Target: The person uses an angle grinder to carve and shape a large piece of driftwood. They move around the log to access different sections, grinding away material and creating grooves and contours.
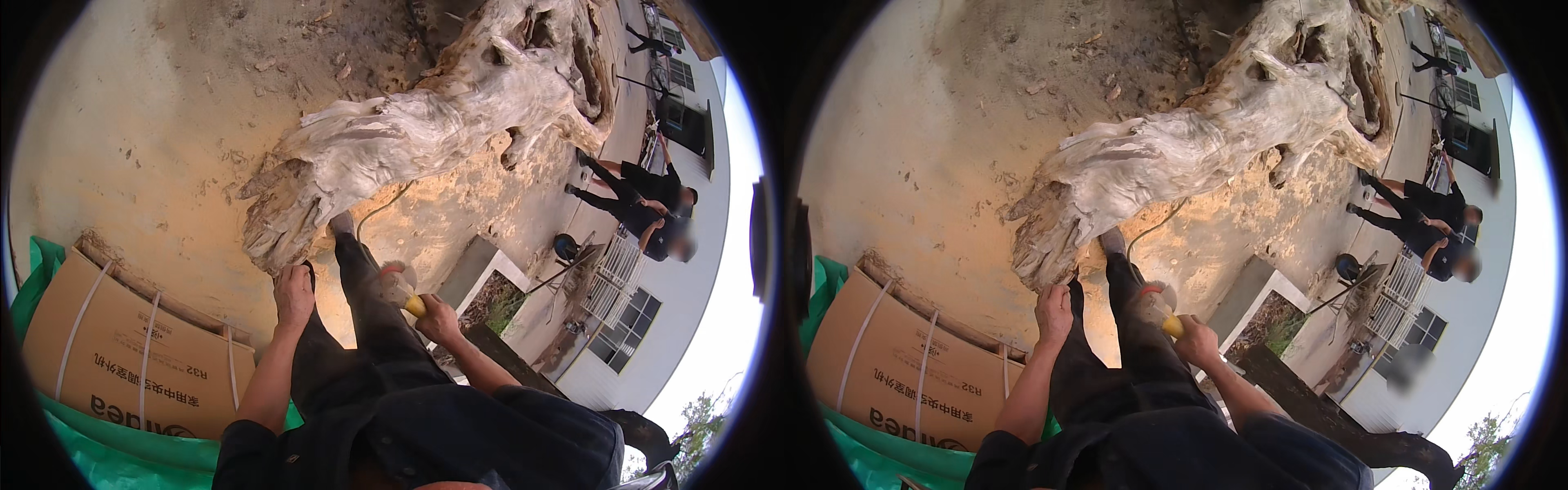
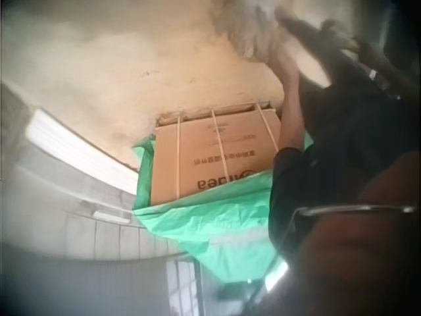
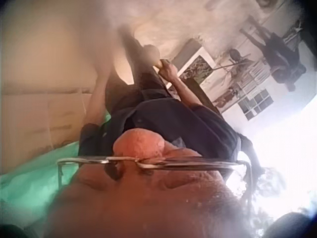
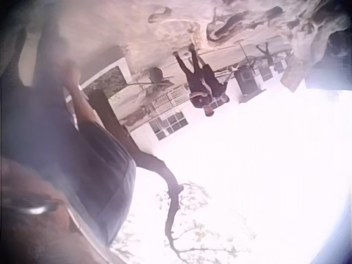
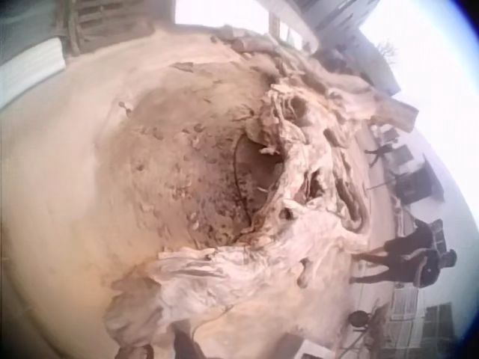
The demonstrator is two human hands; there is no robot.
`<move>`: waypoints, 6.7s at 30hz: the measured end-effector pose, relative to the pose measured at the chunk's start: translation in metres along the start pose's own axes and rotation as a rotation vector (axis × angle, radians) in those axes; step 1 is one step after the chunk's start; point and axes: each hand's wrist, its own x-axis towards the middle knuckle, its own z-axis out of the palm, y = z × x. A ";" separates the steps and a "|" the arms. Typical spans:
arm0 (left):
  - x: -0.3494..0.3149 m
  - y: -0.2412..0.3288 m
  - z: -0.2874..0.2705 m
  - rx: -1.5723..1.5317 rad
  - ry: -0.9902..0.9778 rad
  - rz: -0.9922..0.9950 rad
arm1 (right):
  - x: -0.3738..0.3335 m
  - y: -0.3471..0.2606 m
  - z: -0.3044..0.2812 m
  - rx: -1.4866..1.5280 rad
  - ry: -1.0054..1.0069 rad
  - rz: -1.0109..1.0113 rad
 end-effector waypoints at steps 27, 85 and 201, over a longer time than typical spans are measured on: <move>-0.135 0.137 0.032 0.183 -0.371 -0.153 | 0.011 0.134 0.023 0.562 0.315 0.018; 0.147 0.200 0.192 1.330 -0.891 0.583 | -0.017 0.155 0.151 1.380 0.325 0.439; -0.034 -0.016 -0.302 0.286 -0.010 -0.208 | -0.129 -0.066 0.104 0.844 0.358 0.348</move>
